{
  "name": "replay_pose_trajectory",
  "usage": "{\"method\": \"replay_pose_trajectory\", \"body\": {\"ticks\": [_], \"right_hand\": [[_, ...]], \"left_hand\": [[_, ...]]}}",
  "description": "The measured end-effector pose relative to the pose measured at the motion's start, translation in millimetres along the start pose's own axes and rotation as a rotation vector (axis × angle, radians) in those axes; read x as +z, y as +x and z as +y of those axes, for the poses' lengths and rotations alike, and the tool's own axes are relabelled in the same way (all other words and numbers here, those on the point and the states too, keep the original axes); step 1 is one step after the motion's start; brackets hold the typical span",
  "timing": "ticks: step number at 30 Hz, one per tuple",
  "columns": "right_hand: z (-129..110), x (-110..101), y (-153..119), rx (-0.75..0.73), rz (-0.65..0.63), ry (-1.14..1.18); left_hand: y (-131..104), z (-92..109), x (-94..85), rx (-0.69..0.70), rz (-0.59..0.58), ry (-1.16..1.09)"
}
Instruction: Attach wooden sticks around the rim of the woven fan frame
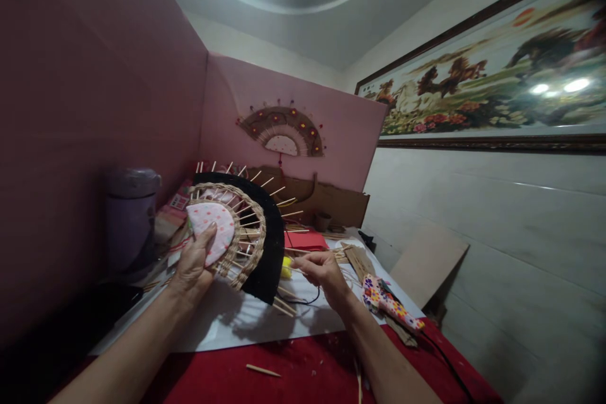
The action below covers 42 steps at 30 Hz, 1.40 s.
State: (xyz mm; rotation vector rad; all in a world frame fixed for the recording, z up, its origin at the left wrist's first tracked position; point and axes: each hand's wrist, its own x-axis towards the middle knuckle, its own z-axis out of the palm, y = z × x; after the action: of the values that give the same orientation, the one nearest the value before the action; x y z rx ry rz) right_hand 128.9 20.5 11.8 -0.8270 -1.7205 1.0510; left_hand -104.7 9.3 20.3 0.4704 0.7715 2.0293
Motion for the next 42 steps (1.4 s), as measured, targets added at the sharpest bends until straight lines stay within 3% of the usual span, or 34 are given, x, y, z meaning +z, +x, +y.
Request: {"method": "replay_pose_trajectory", "body": {"ticks": [3, 5, 8, 10, 17, 26, 37, 42], "right_hand": [[2, 0, 0, -0.08, 0.051, -0.123], [3, 1, -2, -0.21, 0.118, -0.309], [1, 5, -8, -0.415, 0.159, -0.585], [0, 7, -11, -0.477, 0.154, -0.661], [-1, 10, -13, -0.526, 0.116, -0.705], [-3, 11, -18, -0.587, -0.032, -0.735], [0, 9, -17, -0.66, 0.022, -0.768], [-3, 5, -17, -0.582, -0.018, -0.702]], "left_hand": [[4, -1, -2.0, 0.033, 0.035, 0.003], [4, -1, -2.5, 0.057, 0.037, 0.013], [2, -3, -1.8, 0.085, -0.002, 0.039], [-1, -4, -1.0, 0.096, -0.033, 0.055], [-2, -5, 0.1, 0.1, -0.024, 0.065], [-6, -5, 2.4, 0.017, -0.022, 0.052], [-2, -2, 2.4, -0.001, 0.054, -0.025], [1, 1, 1.0, -0.016, 0.081, -0.073]]}}
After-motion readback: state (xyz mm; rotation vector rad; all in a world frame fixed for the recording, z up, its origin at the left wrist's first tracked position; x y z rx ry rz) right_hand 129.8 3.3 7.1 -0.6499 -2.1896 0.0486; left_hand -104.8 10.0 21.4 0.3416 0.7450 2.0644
